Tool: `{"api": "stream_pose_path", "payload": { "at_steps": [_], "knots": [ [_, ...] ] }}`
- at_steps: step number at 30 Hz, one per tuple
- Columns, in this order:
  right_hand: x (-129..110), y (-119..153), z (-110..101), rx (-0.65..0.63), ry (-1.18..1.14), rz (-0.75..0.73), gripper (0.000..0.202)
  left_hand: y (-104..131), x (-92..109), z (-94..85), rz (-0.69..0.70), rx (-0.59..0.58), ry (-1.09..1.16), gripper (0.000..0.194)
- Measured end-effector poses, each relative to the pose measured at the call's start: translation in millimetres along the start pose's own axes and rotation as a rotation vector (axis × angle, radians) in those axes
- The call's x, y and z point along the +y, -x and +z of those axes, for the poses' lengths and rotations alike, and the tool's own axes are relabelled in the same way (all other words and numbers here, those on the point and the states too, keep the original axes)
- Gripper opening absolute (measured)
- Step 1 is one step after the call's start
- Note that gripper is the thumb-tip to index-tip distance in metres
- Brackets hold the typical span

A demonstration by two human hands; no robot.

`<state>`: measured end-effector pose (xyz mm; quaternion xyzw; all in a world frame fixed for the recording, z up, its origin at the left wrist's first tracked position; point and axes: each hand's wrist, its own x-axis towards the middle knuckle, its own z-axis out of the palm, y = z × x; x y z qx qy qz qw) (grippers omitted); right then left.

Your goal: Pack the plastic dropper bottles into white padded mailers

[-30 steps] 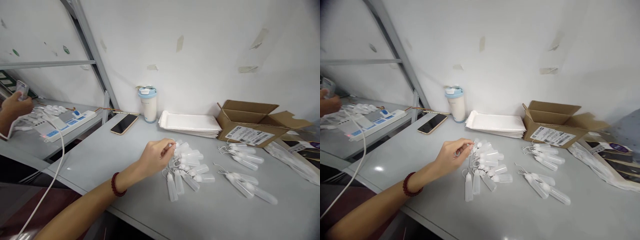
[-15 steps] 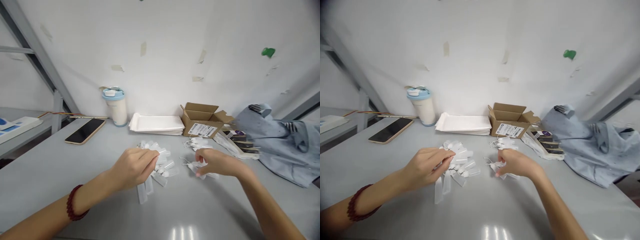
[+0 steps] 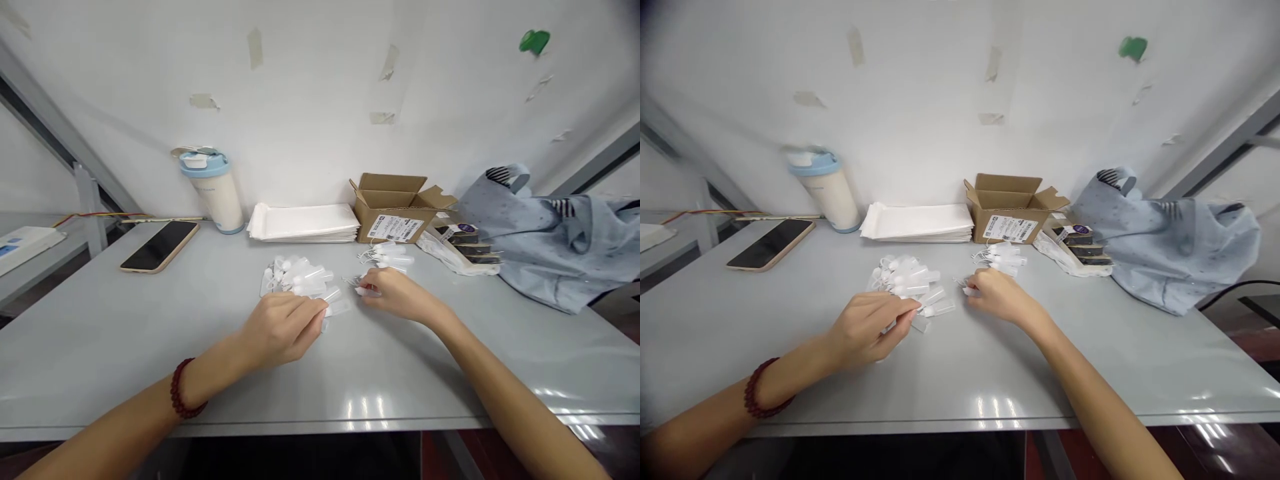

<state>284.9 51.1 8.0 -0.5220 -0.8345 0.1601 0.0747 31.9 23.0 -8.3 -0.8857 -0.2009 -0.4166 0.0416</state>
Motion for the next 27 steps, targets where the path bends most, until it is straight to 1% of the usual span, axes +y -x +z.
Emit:
{"api": "stream_pose_path", "payload": {
  "at_steps": [3, 5, 8, 10, 14, 17, 21, 27],
  "knots": [
    [-4, 0, 2, 0.160, -0.042, -0.066, 0.017, 1, -1, 2.0, -0.028, 0.007, 0.018, 0.013],
    [-7, 0, 4, 0.312, -0.082, -0.100, 0.012, 1, -1, 3.5, -0.052, 0.010, 0.035, 0.014],
    [-16, 2, 10, 0.544, -0.149, -0.161, 0.017, 2, 0, 5.2, -0.116, 0.020, 0.069, 0.013],
    [-23, 4, 15, 0.635, -0.185, -0.227, 0.020, 2, 2, 4.9, -0.201, 0.026, 0.104, 0.013],
    [-39, 9, 24, 0.671, -0.225, -0.379, 0.020, -5, 6, -1.0, -0.415, 0.013, 0.195, 0.018],
    [-46, 10, 28, 0.674, -0.240, -0.454, 0.022, -10, 7, -6.4, -0.509, -0.004, 0.259, 0.017],
    [-50, 12, 30, 0.692, -0.254, -0.493, 0.023, -11, 7, -8.4, -0.562, -0.020, 0.304, 0.013],
    [-51, 12, 29, 0.728, -0.271, -0.486, 0.022, -7, 4, -5.9, -0.579, -0.022, 0.333, 0.016]
  ]
}}
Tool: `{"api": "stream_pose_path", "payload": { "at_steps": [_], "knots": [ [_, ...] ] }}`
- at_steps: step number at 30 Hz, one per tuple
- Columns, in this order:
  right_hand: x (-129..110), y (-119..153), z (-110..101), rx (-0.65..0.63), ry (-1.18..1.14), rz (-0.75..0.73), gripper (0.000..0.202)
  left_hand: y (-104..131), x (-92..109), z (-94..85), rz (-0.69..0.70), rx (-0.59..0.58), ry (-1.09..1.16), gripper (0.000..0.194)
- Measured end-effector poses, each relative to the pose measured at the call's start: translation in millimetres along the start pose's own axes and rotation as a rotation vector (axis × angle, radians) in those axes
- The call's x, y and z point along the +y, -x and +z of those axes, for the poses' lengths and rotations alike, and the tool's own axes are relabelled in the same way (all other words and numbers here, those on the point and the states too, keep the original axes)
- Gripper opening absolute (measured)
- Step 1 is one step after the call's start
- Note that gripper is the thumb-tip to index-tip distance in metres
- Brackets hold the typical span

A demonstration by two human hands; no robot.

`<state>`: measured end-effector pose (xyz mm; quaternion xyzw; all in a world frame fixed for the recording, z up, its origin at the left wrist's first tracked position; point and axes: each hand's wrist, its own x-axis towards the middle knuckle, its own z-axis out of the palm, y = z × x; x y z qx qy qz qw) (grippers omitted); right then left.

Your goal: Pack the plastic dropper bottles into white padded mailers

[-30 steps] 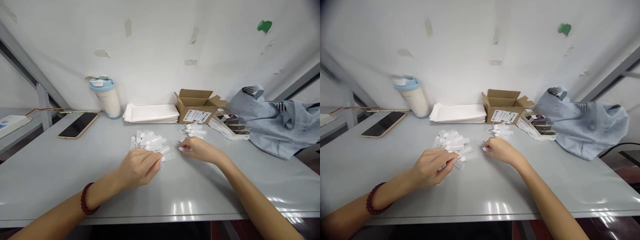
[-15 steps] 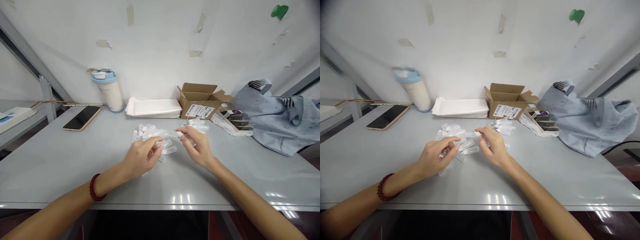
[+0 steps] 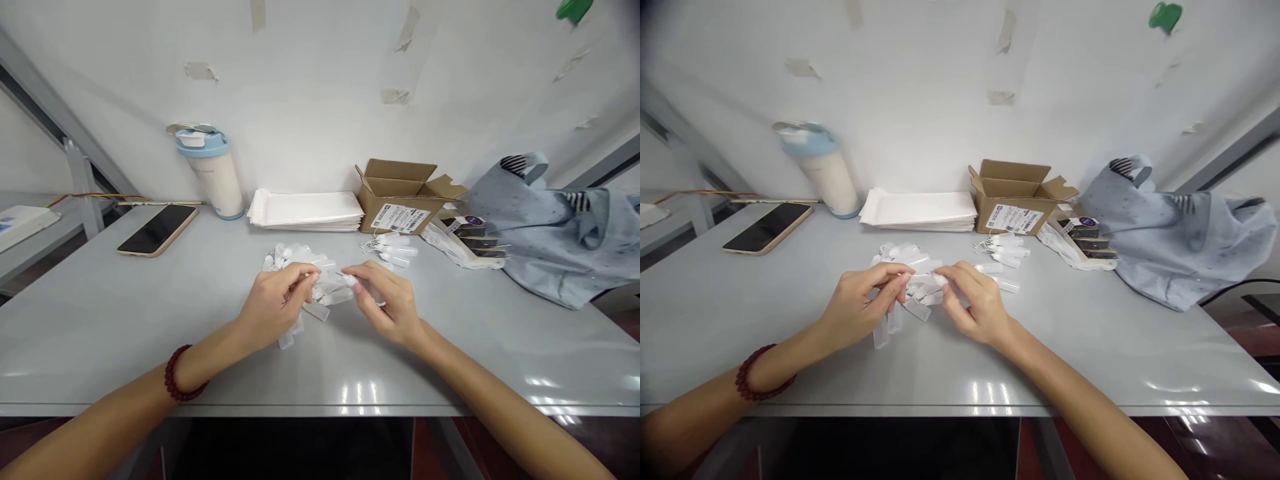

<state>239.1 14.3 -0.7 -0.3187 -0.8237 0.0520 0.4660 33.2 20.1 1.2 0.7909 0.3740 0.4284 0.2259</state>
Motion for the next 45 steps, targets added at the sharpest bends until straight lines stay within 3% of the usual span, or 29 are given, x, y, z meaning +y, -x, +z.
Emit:
{"api": "stream_pose_path", "payload": {
  "at_steps": [24, 36, 45],
  "knots": [
    [-7, 1, 0, -0.070, -0.026, -0.035, 0.020, 0, 2, 2.1, 0.123, -0.099, -0.029, 0.018],
    [-7, 1, -4, -0.167, -0.033, -0.013, 0.019, 3, -6, 4.6, 0.365, -0.164, -0.163, 0.021],
    [-6, 2, -6, -0.241, -0.056, -0.010, 0.023, 9, -7, 8.7, 0.399, -0.223, -0.232, 0.022]
  ]
}}
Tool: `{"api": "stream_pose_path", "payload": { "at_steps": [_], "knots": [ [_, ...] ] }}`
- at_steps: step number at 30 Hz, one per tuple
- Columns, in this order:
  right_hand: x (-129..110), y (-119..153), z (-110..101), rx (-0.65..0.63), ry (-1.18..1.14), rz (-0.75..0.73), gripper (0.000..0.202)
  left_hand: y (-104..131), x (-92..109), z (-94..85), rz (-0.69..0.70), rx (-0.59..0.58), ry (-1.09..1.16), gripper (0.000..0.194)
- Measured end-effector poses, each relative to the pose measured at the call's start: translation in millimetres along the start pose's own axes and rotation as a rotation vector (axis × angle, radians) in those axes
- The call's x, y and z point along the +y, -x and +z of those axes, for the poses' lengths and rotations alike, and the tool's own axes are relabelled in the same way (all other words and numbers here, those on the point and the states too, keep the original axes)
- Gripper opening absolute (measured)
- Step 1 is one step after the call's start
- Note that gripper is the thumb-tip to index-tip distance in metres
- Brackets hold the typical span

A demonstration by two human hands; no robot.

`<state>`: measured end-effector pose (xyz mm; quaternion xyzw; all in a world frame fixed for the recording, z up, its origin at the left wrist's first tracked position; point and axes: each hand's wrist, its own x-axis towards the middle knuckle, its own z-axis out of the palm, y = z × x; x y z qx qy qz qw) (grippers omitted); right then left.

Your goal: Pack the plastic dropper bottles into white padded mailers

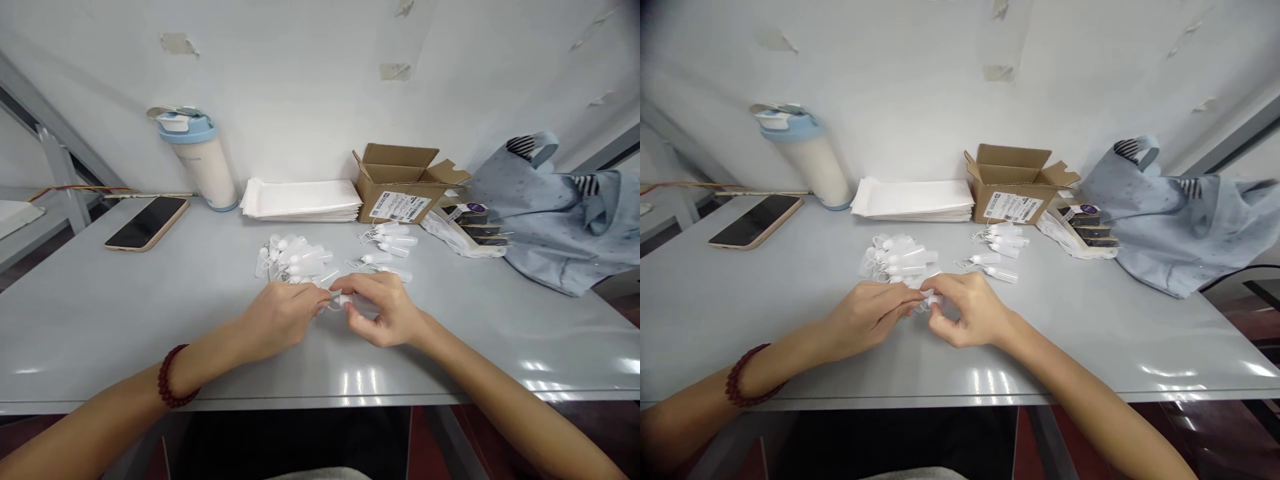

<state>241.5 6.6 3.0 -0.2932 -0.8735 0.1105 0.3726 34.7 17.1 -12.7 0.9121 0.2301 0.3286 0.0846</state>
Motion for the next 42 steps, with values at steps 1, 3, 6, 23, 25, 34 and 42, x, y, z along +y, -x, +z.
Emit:
{"api": "stream_pose_path", "payload": {
  "at_steps": [1, 3, 6, 23, 25, 34, 42],
  "knots": [
    [0, 0, 1, -0.002, -0.005, -0.001, 0.024, 1, 0, 0.7, -0.001, -0.006, 0.002, 0.022],
    [0, 1, 2, -0.001, -0.014, -0.003, 0.024, 2, 1, 1.9, -0.006, -0.022, 0.007, 0.023],
    [-1, 1, 3, -0.002, -0.025, -0.005, 0.022, 4, 2, 3.2, -0.020, -0.041, 0.008, 0.025],
    [4, 0, -4, 0.078, 0.030, 0.029, 0.024, -5, 0, -7.5, -0.087, 0.070, 0.041, 0.008],
    [4, -1, -4, 0.078, 0.031, 0.026, 0.024, -5, 0, -8.5, -0.078, 0.072, 0.049, 0.009],
    [0, 0, 2, 0.092, 0.017, -0.023, 0.025, -4, 6, -8.1, -0.081, 0.043, 0.127, 0.013],
    [-3, 2, 6, 0.129, 0.000, -0.086, 0.025, -4, 10, -7.9, -0.120, 0.024, 0.225, 0.014]
  ]
}}
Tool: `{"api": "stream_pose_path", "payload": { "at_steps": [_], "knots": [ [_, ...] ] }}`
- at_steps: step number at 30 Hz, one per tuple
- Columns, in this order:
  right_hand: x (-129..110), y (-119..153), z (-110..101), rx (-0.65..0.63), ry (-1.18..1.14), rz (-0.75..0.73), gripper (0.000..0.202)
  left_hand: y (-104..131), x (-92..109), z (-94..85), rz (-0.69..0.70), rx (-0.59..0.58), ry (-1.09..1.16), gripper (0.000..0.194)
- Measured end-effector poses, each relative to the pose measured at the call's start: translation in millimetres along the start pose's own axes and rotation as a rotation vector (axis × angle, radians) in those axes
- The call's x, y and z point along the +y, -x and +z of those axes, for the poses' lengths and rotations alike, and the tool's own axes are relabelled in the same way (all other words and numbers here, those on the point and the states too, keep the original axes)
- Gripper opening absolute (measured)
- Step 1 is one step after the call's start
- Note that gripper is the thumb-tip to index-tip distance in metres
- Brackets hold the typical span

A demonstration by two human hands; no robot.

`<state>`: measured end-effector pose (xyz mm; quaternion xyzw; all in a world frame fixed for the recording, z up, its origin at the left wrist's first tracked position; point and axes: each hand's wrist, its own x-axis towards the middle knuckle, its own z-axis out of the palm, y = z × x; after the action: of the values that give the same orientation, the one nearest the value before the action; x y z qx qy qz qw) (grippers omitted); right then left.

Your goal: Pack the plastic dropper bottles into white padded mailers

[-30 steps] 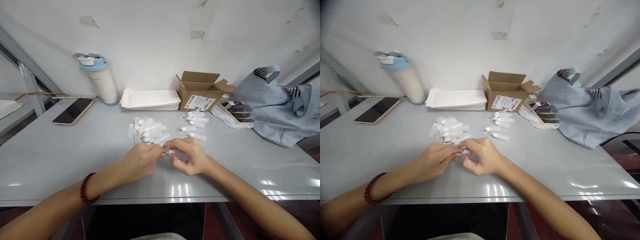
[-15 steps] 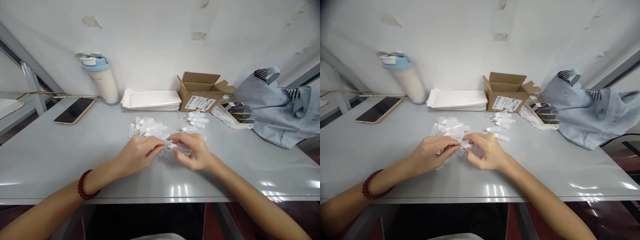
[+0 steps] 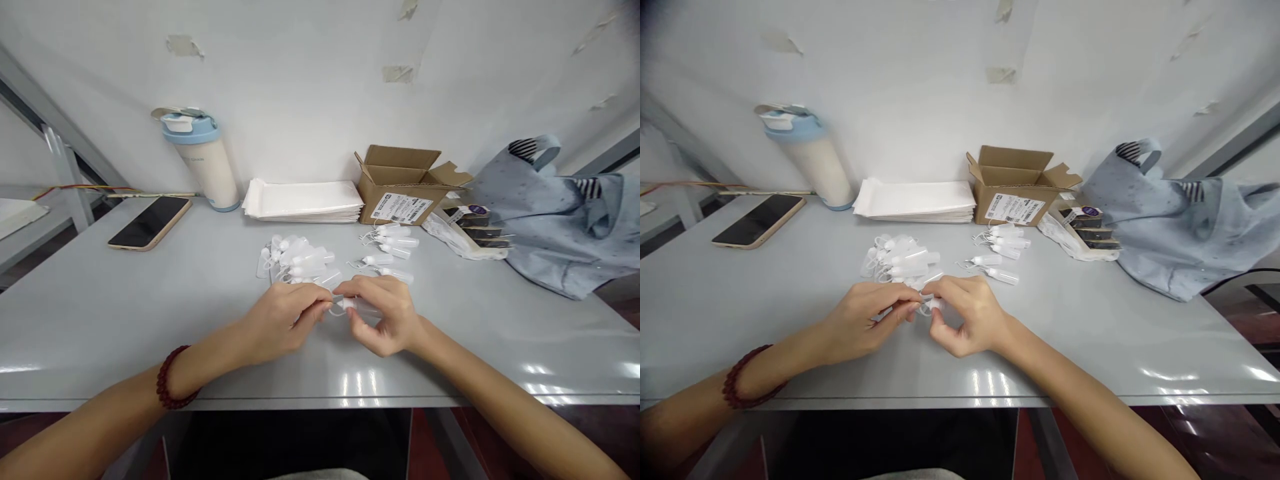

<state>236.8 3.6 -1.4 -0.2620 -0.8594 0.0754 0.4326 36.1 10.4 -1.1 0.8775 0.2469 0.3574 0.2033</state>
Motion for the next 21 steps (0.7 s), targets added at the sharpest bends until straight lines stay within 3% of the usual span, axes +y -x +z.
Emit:
{"api": "stream_pose_path", "payload": {
  "at_steps": [21],
  "knots": [
    [-2.3, 0.1, 1.9, -0.005, -0.028, -0.013, 0.024, -1.2, 4.9, 0.3, -0.136, -0.058, 0.176, 0.018]
  ]
}}
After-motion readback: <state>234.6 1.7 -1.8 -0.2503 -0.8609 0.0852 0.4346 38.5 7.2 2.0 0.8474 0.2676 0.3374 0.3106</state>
